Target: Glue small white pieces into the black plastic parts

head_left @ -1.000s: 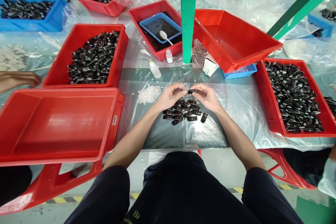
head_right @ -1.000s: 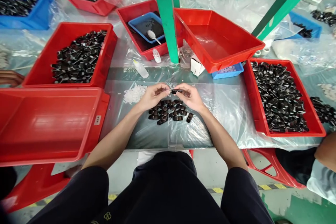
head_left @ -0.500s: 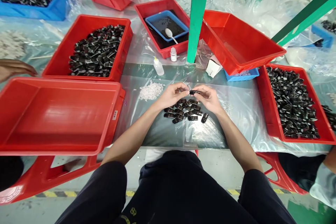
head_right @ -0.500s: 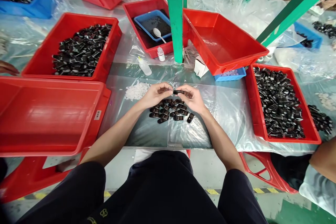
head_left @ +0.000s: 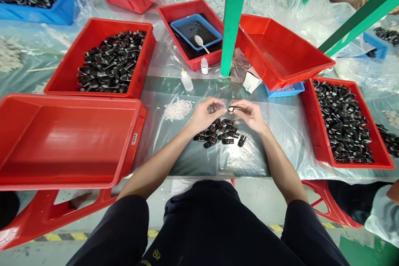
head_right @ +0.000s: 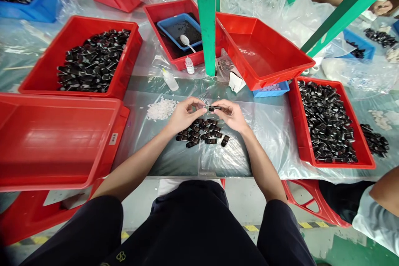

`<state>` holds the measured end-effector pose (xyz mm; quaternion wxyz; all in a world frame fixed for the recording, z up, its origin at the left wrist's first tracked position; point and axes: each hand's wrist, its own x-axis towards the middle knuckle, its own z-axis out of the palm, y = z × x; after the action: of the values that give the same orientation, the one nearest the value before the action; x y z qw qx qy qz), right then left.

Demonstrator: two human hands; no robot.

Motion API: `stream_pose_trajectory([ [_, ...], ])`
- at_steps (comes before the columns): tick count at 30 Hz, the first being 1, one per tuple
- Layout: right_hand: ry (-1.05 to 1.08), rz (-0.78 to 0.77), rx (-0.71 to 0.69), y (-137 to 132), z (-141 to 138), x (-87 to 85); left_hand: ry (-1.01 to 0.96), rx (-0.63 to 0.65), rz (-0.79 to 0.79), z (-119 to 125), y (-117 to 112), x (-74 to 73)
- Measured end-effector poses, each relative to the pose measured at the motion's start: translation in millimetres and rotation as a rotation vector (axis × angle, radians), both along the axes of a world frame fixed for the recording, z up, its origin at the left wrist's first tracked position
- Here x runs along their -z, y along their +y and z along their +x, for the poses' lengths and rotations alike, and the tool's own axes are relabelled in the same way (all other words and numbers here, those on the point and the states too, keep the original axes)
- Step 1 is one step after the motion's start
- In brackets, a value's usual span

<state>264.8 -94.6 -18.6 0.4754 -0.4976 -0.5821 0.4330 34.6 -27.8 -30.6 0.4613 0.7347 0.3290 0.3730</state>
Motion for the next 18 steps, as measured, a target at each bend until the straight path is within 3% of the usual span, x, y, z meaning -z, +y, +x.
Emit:
stream_pose_trajectory([
  [3,-0.266,0.024,0.138,2.4,22.5,-1.7,0.154,0.016,0.25,3.5,-16.7,-6.5],
  [7,-0.595,-0.066,0.247,2.2,46.6,-5.7,0.413,0.311,0.555,13.9,-47.4,-12.3],
  [10,-0.733,-0.171,0.272,0.3,53.1,-9.4,0.563,0.445,0.73,22.0,-64.9,-9.4],
  [14,-0.812,-0.225,0.384,-0.4,55.2,-10.0,0.616,0.509,0.796,28.5,-72.7,-2.8],
  [18,-0.678,-0.093,0.361,2.2,50.1,-7.5,0.544,0.465,0.776,28.8,-68.7,-2.5],
])
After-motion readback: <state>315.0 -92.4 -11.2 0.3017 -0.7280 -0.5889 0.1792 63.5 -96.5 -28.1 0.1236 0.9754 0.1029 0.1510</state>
